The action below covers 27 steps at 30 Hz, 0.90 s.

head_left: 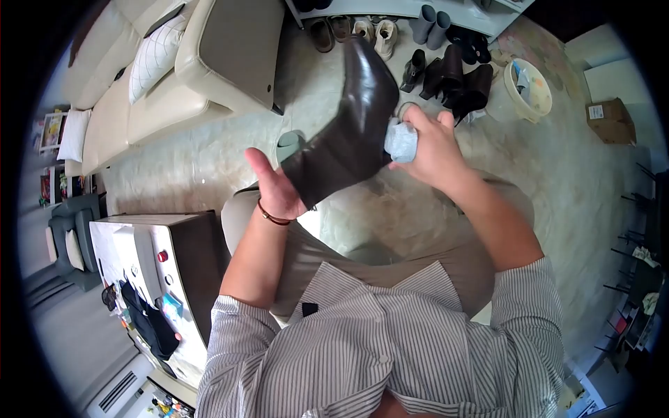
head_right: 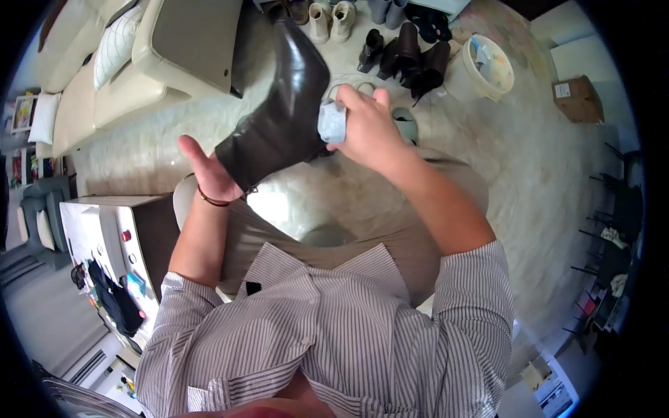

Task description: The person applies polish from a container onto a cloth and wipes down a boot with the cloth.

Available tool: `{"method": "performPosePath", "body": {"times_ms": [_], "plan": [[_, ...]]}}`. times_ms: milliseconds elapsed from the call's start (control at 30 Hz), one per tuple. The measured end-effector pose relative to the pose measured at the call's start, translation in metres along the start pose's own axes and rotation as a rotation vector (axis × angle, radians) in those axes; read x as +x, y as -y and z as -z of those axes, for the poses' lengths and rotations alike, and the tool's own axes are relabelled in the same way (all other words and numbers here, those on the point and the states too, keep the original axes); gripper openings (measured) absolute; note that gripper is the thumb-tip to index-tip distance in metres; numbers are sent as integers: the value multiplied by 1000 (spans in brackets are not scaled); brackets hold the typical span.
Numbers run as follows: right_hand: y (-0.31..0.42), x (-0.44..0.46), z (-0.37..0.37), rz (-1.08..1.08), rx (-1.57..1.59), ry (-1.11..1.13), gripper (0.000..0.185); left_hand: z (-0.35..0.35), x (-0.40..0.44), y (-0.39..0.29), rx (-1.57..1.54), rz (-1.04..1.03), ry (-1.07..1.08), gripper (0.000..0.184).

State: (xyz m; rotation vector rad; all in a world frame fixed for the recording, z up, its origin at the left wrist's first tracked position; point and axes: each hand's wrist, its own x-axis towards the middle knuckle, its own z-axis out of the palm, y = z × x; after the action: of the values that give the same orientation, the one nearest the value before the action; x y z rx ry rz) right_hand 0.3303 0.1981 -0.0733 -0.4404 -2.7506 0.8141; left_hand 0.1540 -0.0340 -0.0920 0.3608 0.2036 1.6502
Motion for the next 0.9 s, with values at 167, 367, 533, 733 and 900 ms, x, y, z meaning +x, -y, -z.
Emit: {"method": "performPosePath", "body": {"times_ms": [167,367,533,733,900], "plan": [[-12,-3,-22,160,-58,-181,60,-1,-8,-10,-1,-14,-93,145],[-11,8,7,62,-20,-63,78,10,-11,-11,52,40,45,147],[-15,0,-25,212,-91,-166,62,10,-14,-10,74,27,-75,146],[-11,-10,-41,227,15,-439,64,-5,-9,-17,-33,-177,-58,136],[-19,-11,-62,213,138,-410,45,-12,-8,-16,-30,-194,-109,134]]}}
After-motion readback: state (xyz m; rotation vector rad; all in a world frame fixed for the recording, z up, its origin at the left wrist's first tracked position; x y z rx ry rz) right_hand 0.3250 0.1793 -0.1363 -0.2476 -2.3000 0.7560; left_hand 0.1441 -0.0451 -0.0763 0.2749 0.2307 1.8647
